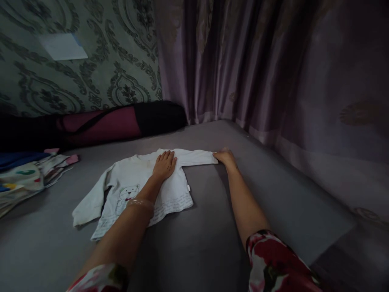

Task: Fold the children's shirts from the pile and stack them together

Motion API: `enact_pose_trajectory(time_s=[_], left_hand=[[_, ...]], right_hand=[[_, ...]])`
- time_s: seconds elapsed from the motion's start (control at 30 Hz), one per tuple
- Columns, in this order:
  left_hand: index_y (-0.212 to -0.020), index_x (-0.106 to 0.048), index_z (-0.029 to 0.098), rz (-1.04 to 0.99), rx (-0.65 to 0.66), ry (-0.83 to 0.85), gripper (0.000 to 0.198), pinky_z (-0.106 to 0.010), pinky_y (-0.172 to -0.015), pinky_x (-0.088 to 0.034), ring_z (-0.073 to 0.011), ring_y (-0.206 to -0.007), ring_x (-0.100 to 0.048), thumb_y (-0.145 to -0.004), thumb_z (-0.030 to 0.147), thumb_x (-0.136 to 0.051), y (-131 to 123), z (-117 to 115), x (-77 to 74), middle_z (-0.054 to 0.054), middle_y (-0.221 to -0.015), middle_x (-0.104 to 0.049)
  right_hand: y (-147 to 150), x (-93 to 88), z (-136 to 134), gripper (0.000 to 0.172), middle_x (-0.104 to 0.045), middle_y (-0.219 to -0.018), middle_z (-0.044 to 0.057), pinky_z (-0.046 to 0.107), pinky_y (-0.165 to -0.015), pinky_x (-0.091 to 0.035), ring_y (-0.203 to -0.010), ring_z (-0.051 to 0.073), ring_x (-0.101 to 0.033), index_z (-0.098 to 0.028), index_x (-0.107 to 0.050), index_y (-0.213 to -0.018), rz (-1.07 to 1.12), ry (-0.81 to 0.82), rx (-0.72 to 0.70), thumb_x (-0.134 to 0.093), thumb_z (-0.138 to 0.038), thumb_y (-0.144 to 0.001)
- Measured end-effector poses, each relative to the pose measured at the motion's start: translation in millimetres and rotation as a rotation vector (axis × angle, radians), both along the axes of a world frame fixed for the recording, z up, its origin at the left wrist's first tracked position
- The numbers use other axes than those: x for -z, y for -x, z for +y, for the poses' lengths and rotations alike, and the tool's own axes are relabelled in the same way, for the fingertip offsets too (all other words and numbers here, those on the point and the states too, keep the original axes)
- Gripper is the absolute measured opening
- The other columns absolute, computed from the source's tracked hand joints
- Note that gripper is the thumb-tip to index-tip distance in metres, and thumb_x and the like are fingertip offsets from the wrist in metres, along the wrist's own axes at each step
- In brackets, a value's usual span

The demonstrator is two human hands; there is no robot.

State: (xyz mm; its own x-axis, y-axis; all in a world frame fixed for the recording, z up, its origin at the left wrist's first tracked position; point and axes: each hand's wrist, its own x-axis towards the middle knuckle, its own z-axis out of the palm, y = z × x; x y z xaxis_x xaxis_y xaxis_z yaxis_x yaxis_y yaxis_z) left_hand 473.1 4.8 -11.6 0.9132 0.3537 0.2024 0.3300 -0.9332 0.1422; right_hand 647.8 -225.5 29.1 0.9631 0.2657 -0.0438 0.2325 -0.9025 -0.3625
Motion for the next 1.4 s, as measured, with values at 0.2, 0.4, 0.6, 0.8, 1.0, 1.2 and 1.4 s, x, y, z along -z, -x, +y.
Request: enact_pose_trajectory(time_s=[0.2,0.4,0.6,0.8,1.0,1.2,1.4], left_hand=[[-0.147,-0.038,0.017,0.025,-0.019,0.002,0.054,-0.045,-0.117,-0.023,-0.0273,-0.142,-0.033,-0.100,0.038,-0.025,-0.3,-3.1,-3.5,-0.012,-0.152,-0.041],[-0.146,-0.042,0.023,0.073,-0.040,0.019,0.051,-0.046,-0.115,-0.026,-0.0271,-0.140,-0.035,-0.100,0.041,-0.026,-4.2,-5.9,-15.7,-0.011,-0.151,-0.041],[-0.149,-0.036,0.023,0.129,-0.068,0.089,0.056,-0.047,-0.118,-0.018,-0.0272,-0.146,-0.024,-0.101,0.044,-0.018,-11.1,-6.4,-18.9,-0.007,-0.158,-0.031],[-0.150,-0.033,0.025,0.137,-0.106,0.128,0.057,-0.051,-0.118,-0.018,-0.0267,-0.146,-0.024,-0.100,0.047,-0.016,-12.8,-7.3,-17.9,-0.006,-0.158,-0.029],[-0.149,-0.035,0.023,0.094,-0.089,0.089,0.063,-0.056,-0.115,-0.021,-0.0304,-0.145,-0.026,-0.098,0.055,-0.021,-13.7,-6.0,-12.9,-0.011,-0.156,-0.033],[-0.149,-0.036,0.021,0.055,-0.059,0.058,0.066,-0.056,-0.115,-0.020,-0.0315,-0.145,-0.025,-0.096,0.059,-0.023,-13.0,-7.0,-7.9,-0.013,-0.157,-0.031],[-0.144,-0.044,0.018,-0.026,-0.010,-0.022,0.057,-0.055,-0.117,-0.018,-0.0305,-0.144,-0.028,-0.099,0.046,-0.025,-12.3,-13.8,-8.8,-0.013,-0.154,-0.038]], right_hand=[[7.1,-13.8,8.2,0.036,-0.071,-0.105,0.021,0.030,-0.073,-0.049,-0.099,0.028,-0.068,-0.012,-0.073,-0.106,0.068,-0.055,0.009,-0.055,-0.035,-0.085],[17.6,-15.2,18.7,0.045,-0.068,-0.115,0.018,0.032,-0.084,-0.049,-0.108,0.027,-0.064,-0.013,-0.062,-0.124,0.046,-0.073,-0.051,-0.055,-0.040,-0.089],[7.7,-15.6,0.6,0.037,-0.068,-0.115,0.011,0.032,-0.087,-0.046,-0.108,0.024,-0.063,-0.024,-0.058,-0.129,-0.067,-0.090,-0.061,-0.046,-0.029,-0.093],[8.2,-6.3,-6.3,0.035,-0.069,-0.113,0.010,0.031,-0.085,-0.046,-0.107,0.023,-0.063,-0.027,-0.062,-0.125,-0.102,-0.033,-0.039,-0.042,-0.031,-0.097],[13.7,4.2,-4.8,0.039,-0.069,-0.109,0.012,0.032,-0.084,-0.045,-0.103,0.024,-0.064,-0.023,-0.062,-0.125,-0.129,0.031,0.008,-0.034,-0.033,-0.100],[25.6,-8.9,2.0,0.039,-0.064,-0.118,0.019,0.040,-0.095,-0.040,-0.114,0.029,-0.056,-0.012,-0.064,-0.117,-0.262,0.125,-0.038,-0.032,-0.018,-0.096],[70.4,-7.7,59.9,0.047,-0.046,-0.148,0.010,0.039,-0.112,-0.025,-0.137,0.025,-0.037,-0.017,-0.048,-0.141,-0.318,0.035,-0.641,-0.027,-0.030,-0.101]])
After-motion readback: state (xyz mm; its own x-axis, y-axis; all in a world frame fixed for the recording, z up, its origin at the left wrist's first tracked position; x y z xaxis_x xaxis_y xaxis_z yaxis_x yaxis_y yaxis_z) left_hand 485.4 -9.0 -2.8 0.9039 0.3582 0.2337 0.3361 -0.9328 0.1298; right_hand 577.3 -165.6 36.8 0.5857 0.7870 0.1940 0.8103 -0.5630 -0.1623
